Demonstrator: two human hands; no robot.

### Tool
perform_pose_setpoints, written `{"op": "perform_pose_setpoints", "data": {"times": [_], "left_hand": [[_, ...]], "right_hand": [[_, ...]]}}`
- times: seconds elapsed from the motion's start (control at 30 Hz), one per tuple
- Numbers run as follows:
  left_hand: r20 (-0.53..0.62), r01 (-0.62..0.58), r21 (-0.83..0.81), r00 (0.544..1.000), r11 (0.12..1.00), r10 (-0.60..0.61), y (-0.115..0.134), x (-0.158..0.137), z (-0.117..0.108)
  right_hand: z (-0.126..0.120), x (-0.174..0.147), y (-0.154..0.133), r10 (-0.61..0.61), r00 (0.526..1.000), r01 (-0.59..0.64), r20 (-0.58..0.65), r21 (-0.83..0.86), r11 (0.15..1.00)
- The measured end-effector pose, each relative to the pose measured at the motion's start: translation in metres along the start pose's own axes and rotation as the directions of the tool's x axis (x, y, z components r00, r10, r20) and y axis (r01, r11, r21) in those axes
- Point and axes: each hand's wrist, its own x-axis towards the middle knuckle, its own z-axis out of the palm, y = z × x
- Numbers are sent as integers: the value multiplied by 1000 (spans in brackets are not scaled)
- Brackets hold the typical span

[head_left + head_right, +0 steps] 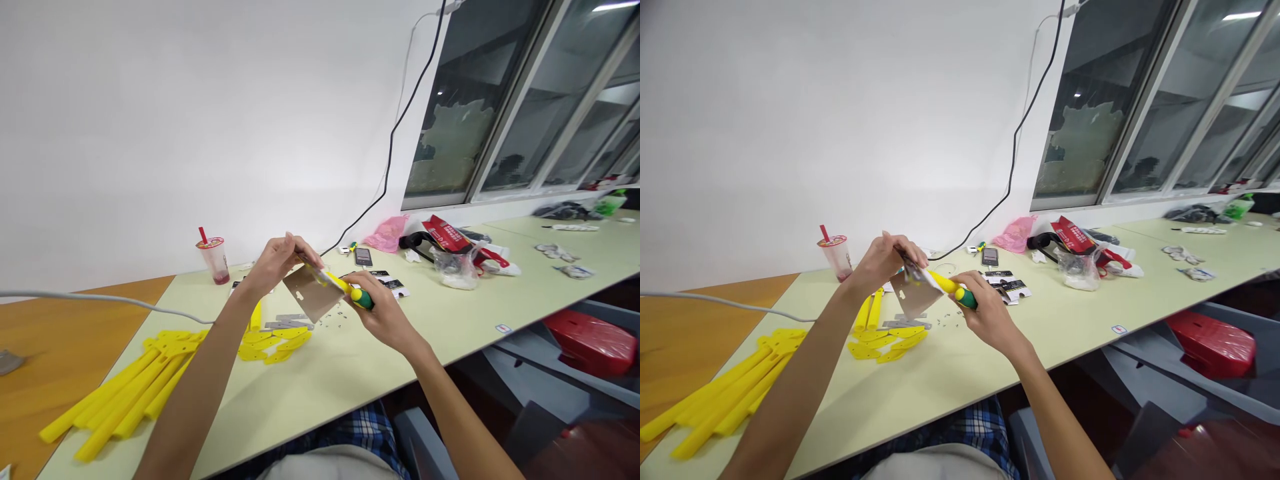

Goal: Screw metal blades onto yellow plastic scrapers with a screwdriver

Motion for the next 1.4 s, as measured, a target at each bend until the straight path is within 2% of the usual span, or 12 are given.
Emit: {"op": "perform_pose_setpoints", "data": {"times": [0.23, 0.33, 0.47, 0.57, 0.73, 0.8, 0.9, 1.03, 1.3, 1.4], "left_hand": [[-2, 153, 196, 988, 969, -155, 9, -2, -3], [40, 162, 274, 983, 948, -180, 11, -2, -8], [37, 307, 309, 942, 900, -334, 1, -2, -18], [-62, 370, 270, 928, 889, -368, -8, 0, -23], [-303, 354, 214, 910, 910, -283, -11, 5, -20], [-337, 350, 215, 903, 912, -267, -11, 7, -18], [-356, 330, 261, 906, 907, -228, -12, 7, -16], [-321, 346, 342, 917, 873, -238, -14, 6, -15], [-245, 367, 417, 927, 832, -286, -8, 4, -17], [-222, 349, 455, 936, 819, -275, -11, 4, -21]], "right_hand": [[-3, -6, 5, -136, 981, 93, -139, -277, 956], [-6, -5, 6, -172, 964, 97, -204, -332, 938], [-5, -4, 7, -190, 947, 94, -259, -341, 935], [-2, -2, 7, -176, 937, 70, -302, -333, 940], [11, -1, 14, -105, 936, -8, -337, -319, 948], [18, -1, 18, -34, 953, -66, -300, -319, 946], [28, -2, 19, 128, 979, -175, -160, -329, 928], [36, -2, 7, 321, 945, -292, 58, -286, 913], [34, 1, -27, 405, 843, -413, 355, -56, 909], [33, 0, -30, 367, 837, -405, 405, 11, 914]]}}
